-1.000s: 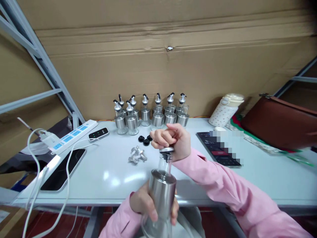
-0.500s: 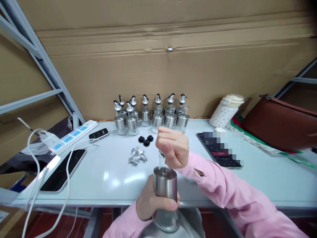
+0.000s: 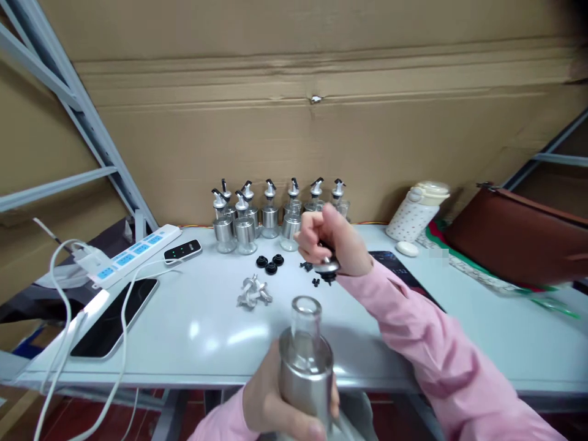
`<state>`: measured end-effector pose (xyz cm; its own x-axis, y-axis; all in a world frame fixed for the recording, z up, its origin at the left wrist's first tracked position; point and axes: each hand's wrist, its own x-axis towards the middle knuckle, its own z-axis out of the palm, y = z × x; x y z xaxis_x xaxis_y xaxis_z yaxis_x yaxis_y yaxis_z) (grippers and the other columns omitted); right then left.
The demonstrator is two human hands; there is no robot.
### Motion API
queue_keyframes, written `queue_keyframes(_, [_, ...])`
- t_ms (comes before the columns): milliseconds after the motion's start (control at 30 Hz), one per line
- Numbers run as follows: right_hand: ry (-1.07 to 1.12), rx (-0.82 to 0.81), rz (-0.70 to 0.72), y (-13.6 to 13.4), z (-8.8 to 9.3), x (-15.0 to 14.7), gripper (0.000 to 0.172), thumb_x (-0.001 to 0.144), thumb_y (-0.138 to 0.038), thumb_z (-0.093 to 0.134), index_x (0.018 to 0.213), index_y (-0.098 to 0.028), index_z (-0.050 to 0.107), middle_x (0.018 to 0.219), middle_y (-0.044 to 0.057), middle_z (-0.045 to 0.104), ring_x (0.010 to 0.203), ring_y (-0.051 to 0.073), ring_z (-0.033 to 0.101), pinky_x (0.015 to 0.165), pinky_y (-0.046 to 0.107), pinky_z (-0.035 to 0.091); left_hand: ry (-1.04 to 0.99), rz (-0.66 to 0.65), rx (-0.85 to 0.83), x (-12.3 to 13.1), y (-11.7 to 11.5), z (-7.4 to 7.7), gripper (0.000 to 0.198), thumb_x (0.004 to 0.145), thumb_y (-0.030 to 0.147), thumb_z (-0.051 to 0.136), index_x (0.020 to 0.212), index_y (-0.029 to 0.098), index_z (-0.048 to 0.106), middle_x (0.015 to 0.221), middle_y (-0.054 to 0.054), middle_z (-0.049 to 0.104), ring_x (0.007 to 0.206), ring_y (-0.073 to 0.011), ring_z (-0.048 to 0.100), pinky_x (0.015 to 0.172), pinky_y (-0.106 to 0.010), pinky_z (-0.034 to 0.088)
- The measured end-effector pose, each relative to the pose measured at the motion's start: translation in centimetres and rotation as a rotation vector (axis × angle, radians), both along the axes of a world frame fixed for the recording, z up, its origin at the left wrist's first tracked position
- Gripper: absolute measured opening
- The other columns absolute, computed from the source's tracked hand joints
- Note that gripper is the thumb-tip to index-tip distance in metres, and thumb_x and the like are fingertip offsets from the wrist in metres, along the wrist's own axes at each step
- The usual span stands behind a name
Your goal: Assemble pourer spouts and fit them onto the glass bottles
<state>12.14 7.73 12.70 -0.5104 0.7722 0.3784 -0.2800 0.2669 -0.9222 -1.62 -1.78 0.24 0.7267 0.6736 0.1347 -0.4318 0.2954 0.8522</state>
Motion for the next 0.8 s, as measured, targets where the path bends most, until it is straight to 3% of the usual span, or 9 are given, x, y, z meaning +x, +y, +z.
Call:
queue_keyframes(100, [-0.527,0.325,-0.059,-1.8,0.6,0.3,0.044,0.062,-0.054,0.066,0.078,-0.014,0.055,0.040,-0.010,0.033,0.039,0.004,0.023,0.041,0.019,0.018,0.208,0.258,0.114,-1.1,0.2,1.8,0.038,0.054,0.034,0.076,0.077,0.010,0.058,0.071,-0.006,0.059,0.064,-0.0144,0.053,0.058,-0.025,0.042])
queue_keyframes(167, [-0.775,0.466,-0.120,-2.9,0.6,-0.3,0.038,0.066,-0.048,0.066,0.078,-0.013,0.058,0.042,-0.009,0.035,0.040,0.003,0.026,0.044,0.019,0.021,0.304,0.368,0.180,-1.2,0.4,2.4,0.041,0.055,0.034,0.075,0.083,0.011,0.056,0.070,-0.005,0.059,0.061,-0.0139,0.053,0.056,-0.025,0.041])
queue_keyframes(267, [-0.901,0.575,-0.249,-3.2,0.6,-1.4,0.031,0.077,-0.042,0.055,0.069,-0.012,0.060,0.045,-0.006,0.041,0.042,0.004,0.031,0.047,0.019,0.024,0.275,0.591,0.201,-0.7,0.7,2.1,0.063,0.058,0.036,0.074,0.110,0.017,0.044,0.096,-0.008,0.060,0.084,-0.0207,0.058,0.073,-0.030,0.046])
queue_keyframes(333, [-0.933,0.639,-0.361,-2.3,1.2,-1.8,0.033,0.080,-0.042,0.052,0.068,-0.012,0.061,0.047,-0.003,0.046,0.043,0.004,0.034,0.049,0.019,0.026,0.192,0.767,0.224,-0.4,1.0,1.4,0.075,0.065,0.037,0.070,0.124,0.024,0.027,0.124,-0.011,0.046,0.111,-0.0245,0.049,0.090,-0.035,0.041])
queue_keyframes(433, [-1.027,0.753,-0.601,0.2,2.9,-2.1,0.036,0.081,-0.044,0.048,0.069,-0.013,0.062,0.052,0.000,0.052,0.047,0.007,0.041,0.052,0.021,0.028,0.159,0.975,0.258,-0.8,2.1,0.6,0.061,0.076,0.034,0.059,0.125,0.027,0.024,0.139,-0.012,0.029,0.129,-0.0229,0.030,0.103,-0.037,0.029])
queue_keyframes(567, [-1.218,0.819,-0.874,4.6,3.9,-3.1,0.038,0.081,-0.047,0.045,0.079,-0.014,0.064,0.068,0.007,0.063,0.064,0.017,0.057,0.059,0.025,0.035,0.154,1.040,0.293,-2.9,3.7,0.5,0.046,0.077,0.030,0.059,0.115,0.027,0.034,0.134,-0.010,0.035,0.121,-0.0233,0.041,0.094,-0.037,0.037])
queue_keyframes(700, [-1.375,0.779,-0.896,9.0,2.5,-4.3,0.041,0.083,-0.047,0.041,0.092,-0.015,0.064,0.088,0.014,0.067,0.082,0.025,0.062,0.068,0.031,0.042,0.154,1.163,0.384,-4.6,4.4,0.9,0.038,0.078,0.029,0.058,0.111,0.025,0.039,0.120,-0.008,0.044,0.108,-0.0212,0.052,0.083,-0.032,0.042])
queue_keyframes(800, [-1.449,0.710,-0.862,11.3,0.7,-4.9,0.042,0.083,-0.048,0.042,0.096,-0.014,0.063,0.096,0.016,0.066,0.090,0.027,0.061,0.072,0.033,0.044,0.184,1.162,0.415,-4.8,4.3,1.0,0.035,0.080,0.029,0.056,0.110,0.024,0.040,0.115,-0.007,0.046,0.101,-0.0199,0.055,0.078,-0.031,0.044])
